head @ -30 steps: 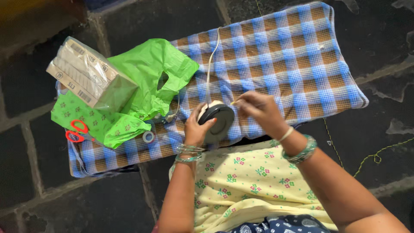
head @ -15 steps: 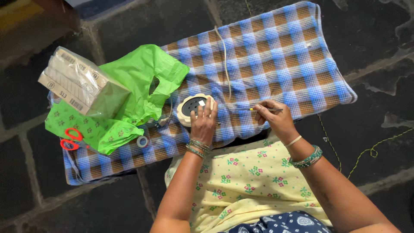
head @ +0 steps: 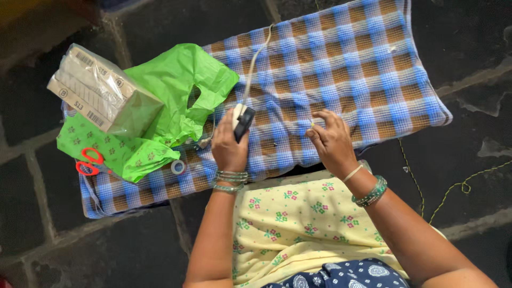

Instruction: The person uses a screwdriver to remove screws from a circular black plastic cover, then lifts the cover to reveal internal components. They continue to manipulate the cover and internal parts with the screwdriver and hands.

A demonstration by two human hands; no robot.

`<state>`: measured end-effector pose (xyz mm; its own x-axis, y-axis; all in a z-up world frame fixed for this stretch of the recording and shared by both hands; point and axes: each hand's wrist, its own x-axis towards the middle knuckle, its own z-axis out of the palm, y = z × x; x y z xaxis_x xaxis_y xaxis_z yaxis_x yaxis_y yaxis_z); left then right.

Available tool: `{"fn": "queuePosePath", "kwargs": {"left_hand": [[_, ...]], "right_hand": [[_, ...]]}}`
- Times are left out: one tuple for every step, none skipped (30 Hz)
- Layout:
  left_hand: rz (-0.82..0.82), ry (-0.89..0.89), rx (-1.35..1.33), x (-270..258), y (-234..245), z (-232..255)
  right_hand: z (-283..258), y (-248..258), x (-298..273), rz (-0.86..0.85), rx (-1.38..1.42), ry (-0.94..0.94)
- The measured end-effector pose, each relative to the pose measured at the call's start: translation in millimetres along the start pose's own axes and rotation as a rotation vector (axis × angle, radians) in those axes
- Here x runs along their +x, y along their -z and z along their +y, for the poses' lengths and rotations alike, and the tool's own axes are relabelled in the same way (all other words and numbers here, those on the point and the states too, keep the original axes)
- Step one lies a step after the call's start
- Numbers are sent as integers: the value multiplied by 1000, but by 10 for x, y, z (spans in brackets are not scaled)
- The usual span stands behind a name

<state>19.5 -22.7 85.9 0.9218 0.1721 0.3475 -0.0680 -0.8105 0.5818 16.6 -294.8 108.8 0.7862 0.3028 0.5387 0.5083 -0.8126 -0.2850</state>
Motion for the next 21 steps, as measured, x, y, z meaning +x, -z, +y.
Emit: {"fn": "queuePosePath", "kwargs": {"left_hand": [[39,54,-67,6,42,-9],[36,103,-115,12,78,-33],[35,152,-163,14,107,-71],[33,201,-212,8,119,-113],[38,259,-311,-6,112,-159],[42,317,-411,-23,91,-211],[47,374,-511,-41,63,-273],[49,407,-608,-60,25,-336],[52,440,-705,-84,-16,-399],[55,472,-802,-113,-51,-464],[55,484,-823,-150,-80,-523],[55,497,-844,-189,-104,-577],[53,508,-867,-220,-135,-618],[52,550,-890,-246,-159,-652],[48,591,-915,-263,-181,-679],[44,632,-939,-278,-202,-700],[46,652,-1000,-296,-228,-713],[48,671,-1061,-316,-252,-723],[50,689,-1119,-327,-273,-735],[41,705,-1150,-341,-299,-741],[32,721,-1182,-355,-331,-747]], "right_hand": [[1,-38,26,-95,15,-23],[5,-102,52,-190,30,-47],[7,-180,69,-285,45,-69],[-4,-276,71,-433,59,-107],[-25,-393,67,-581,74,-143],[-46,-518,57,-730,88,-179],[-71,-646,36,-707,64,-146],[-101,-776,5,-683,40,-112],[-129,-902,-29,-661,18,-77],[-148,-1023,-57,-652,3,-62],[-163,-1134,-84,-644,-14,-47],[-179,-1235,-109,-635,-30,-32],[-194,-1318,-141,-649,-58,-20],[-213,-1385,-178,-661,-86,-8],[-219,-1434,-208,-673,-115,1],[-216,-1473,-228,-639,-93,23],[-209,-1494,-252,-607,-73,44],[-189,-1500,-269,-574,-54,65],[-141,-1488,-278,-594,-41,-11],[-60,-1447,-288,-613,-28,-87],[34,-1397,-293,-631,-16,-162]]}}
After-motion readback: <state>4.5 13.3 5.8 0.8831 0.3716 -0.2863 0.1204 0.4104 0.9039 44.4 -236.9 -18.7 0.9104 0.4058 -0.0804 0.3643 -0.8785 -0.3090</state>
